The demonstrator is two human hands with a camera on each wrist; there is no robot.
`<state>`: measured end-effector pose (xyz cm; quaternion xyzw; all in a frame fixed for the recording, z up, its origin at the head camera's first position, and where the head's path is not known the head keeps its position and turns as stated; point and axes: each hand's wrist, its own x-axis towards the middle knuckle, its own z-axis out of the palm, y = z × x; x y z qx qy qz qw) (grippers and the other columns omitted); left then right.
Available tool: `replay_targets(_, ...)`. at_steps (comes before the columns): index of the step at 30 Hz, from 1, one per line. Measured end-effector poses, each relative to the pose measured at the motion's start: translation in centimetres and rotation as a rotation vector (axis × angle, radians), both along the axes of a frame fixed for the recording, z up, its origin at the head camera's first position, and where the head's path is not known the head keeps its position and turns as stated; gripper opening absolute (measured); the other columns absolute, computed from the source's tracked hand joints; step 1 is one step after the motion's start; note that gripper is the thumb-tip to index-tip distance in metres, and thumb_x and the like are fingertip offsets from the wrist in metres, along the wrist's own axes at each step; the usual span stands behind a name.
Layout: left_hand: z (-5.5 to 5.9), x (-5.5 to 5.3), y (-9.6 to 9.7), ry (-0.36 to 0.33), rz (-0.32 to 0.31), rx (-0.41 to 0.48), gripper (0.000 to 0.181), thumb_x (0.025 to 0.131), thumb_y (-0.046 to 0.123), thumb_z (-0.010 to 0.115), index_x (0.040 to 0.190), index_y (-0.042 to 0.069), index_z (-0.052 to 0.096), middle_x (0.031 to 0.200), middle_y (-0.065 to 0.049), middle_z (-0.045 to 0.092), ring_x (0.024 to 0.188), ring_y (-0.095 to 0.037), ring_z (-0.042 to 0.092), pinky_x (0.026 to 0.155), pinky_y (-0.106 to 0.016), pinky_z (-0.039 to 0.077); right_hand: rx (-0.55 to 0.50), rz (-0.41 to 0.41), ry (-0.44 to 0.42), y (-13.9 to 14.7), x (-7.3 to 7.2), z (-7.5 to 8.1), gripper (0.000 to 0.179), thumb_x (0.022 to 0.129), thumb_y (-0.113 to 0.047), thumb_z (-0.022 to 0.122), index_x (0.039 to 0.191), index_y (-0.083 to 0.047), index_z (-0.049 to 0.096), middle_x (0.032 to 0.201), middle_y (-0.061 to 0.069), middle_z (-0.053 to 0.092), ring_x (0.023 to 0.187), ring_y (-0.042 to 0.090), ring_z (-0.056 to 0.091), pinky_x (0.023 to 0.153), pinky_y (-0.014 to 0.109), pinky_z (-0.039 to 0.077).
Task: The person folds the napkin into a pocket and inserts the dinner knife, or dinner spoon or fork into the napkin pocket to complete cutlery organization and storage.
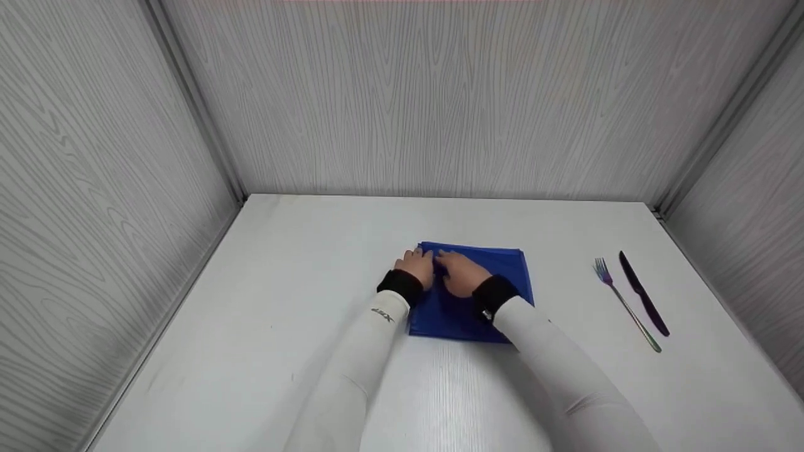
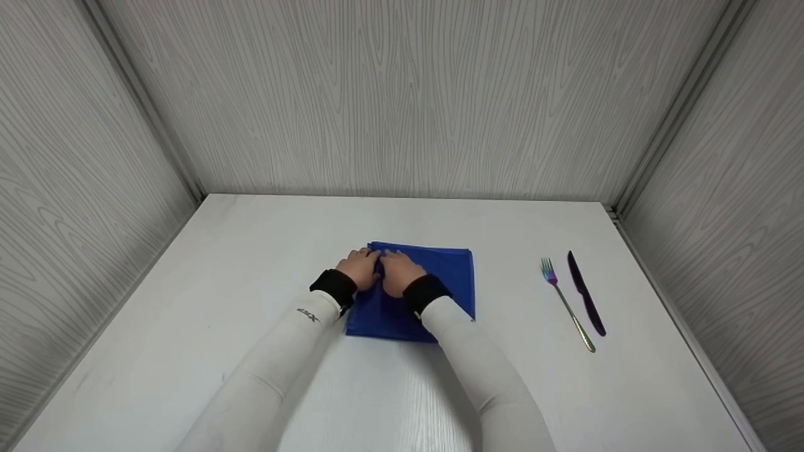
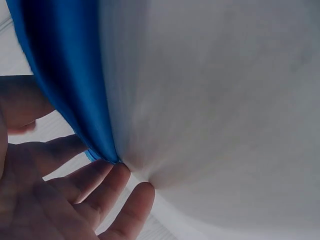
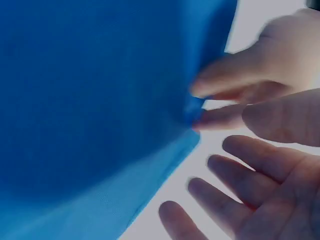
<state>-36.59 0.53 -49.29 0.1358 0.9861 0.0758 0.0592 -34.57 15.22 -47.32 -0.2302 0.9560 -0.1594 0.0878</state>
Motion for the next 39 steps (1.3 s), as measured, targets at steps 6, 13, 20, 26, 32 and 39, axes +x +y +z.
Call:
replay_targets(6, -0.3, -0.4, 0.1, -0.017, 0.001, -0.003, 0.05, 0.107, 0.025, 0.053, 0.155, 0.011, 0.053, 0.162, -0.016, 0.046, 0.148, -0.035, 0.044, 0.115, -0.051, 0.045, 0.095, 0.043, -0.023, -0.2, -0.2, -1.1, 0.047, 0.107, -0.009, 0.051, 0.152, 0.004, 0.051, 0.164, 0.021, 0.041, 0.157, 0.047, 0.028, 0.125, 0.056, 0.03)
replay_targets(13, 0.7, 0.0, 0.0, -0.069, 0.004, -0.034, 0.051, 0.11, 0.028, 0.051, 0.158, 0.01, 0.048, 0.166, -0.016, 0.041, 0.152, -0.033, 0.039, 0.12, -0.048, 0.04, 0.096, 0.053, -0.076, 1.7, 1.4, -1.1, 0.05, 0.107, -0.017, 0.057, 0.151, 0.007, 0.051, 0.164, 0.022, 0.041, 0.157, 0.046, 0.029, 0.127, 0.054, 0.027)
replay_targets(20, 0.6, -0.3, -0.1, -0.063, 0.004, -0.022, 0.052, 0.11, 0.027, 0.051, 0.158, 0.01, 0.048, 0.166, -0.016, 0.041, 0.152, -0.033, 0.038, 0.12, -0.049, 0.04, 0.073, 0.04, -0.066, 4.8, 4.4, -1.4, 0.052, 0.106, -0.018, 0.061, 0.15, 0.008, 0.051, 0.163, 0.023, 0.043, 0.155, 0.047, 0.031, 0.126, 0.057, 0.028)
replay_targets(26, -0.4, -1.1, 0.0, -0.082, 0.021, -0.007, 0.053, 0.109, 0.028, 0.052, 0.159, 0.01, 0.047, 0.166, -0.016, 0.04, 0.152, -0.034, 0.038, 0.12, -0.051, 0.039, 0.072, 0.076, -0.024, 7.5, 7.2, -1.4, 0.05, 0.103, -0.014, 0.064, 0.145, 0.011, 0.055, 0.158, 0.027, 0.049, 0.151, 0.053, 0.036, 0.122, 0.061, 0.033)
replay_targets(32, -0.8, -1.5, 0.2, -0.093, 0.026, 0.007, 0.054, 0.109, 0.029, 0.054, 0.159, 0.01, 0.048, 0.166, -0.016, 0.041, 0.152, -0.034, 0.038, 0.12, -0.052, 0.039, 0.033, 0.098, 0.024, 10.4, 9.8, -1.3, 0.042, 0.101, -0.006, 0.064, 0.138, 0.014, 0.06, 0.15, 0.03, 0.056, 0.146, 0.057, 0.04, 0.114, 0.065, 0.04)
replay_targets(39, 0.2, -0.4, -0.2, -0.078, 0.0, 0.004, 0.053, 0.11, 0.03, 0.051, 0.159, 0.01, 0.047, 0.166, -0.016, 0.04, 0.153, -0.034, 0.037, 0.12, -0.051, 0.038, 0.031, 0.066, 0.093, 12.6, 12.5, -1.5, 0.036, 0.101, -0.005, 0.066, 0.134, 0.009, 0.066, 0.145, 0.025, 0.062, 0.143, 0.055, 0.047, 0.107, 0.065, 0.048)
